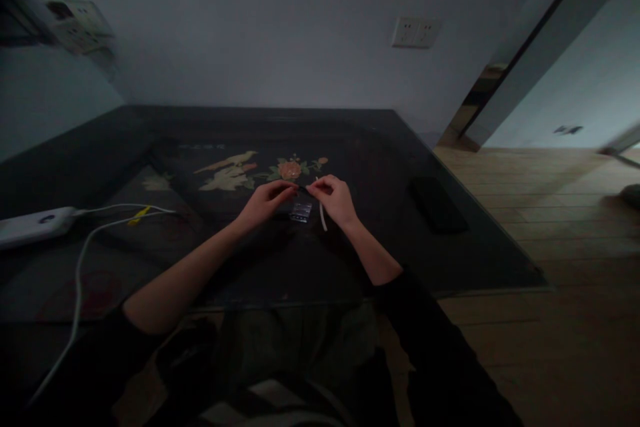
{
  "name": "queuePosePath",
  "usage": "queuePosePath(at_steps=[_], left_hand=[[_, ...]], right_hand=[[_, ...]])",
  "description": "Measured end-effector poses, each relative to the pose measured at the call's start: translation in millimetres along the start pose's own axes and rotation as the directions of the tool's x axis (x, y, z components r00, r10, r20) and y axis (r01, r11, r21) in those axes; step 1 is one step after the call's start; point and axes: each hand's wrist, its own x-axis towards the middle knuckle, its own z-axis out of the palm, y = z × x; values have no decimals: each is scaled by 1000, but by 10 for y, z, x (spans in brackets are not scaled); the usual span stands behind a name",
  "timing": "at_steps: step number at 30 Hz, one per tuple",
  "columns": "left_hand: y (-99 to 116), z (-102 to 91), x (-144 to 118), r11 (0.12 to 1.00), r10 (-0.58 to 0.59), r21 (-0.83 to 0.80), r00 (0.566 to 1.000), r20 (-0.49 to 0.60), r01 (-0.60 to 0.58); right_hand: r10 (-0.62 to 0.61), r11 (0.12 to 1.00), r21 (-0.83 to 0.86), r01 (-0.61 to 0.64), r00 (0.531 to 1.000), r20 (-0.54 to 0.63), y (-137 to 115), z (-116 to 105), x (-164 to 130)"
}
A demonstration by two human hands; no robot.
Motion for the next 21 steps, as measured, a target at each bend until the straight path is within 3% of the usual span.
queuePosePath(at_steps=[4,9,14,21], left_hand=[[-131,-27,14,943,62,321,995,77,-84],[-230,21,-29,794,8,600,988,153,-99],[-207,70,-68,738,27,660,983,180,-141],[-192,91,-76,746,35,652,985,167,-137]], right_hand=[[-31,992,-119,32,999,8,47,13,-6],[-91,945,-307,115,992,93,29,53,-34],[-95,915,-377,144,985,144,7,75,-48],[-85,899,-414,146,983,163,0,79,-50]])
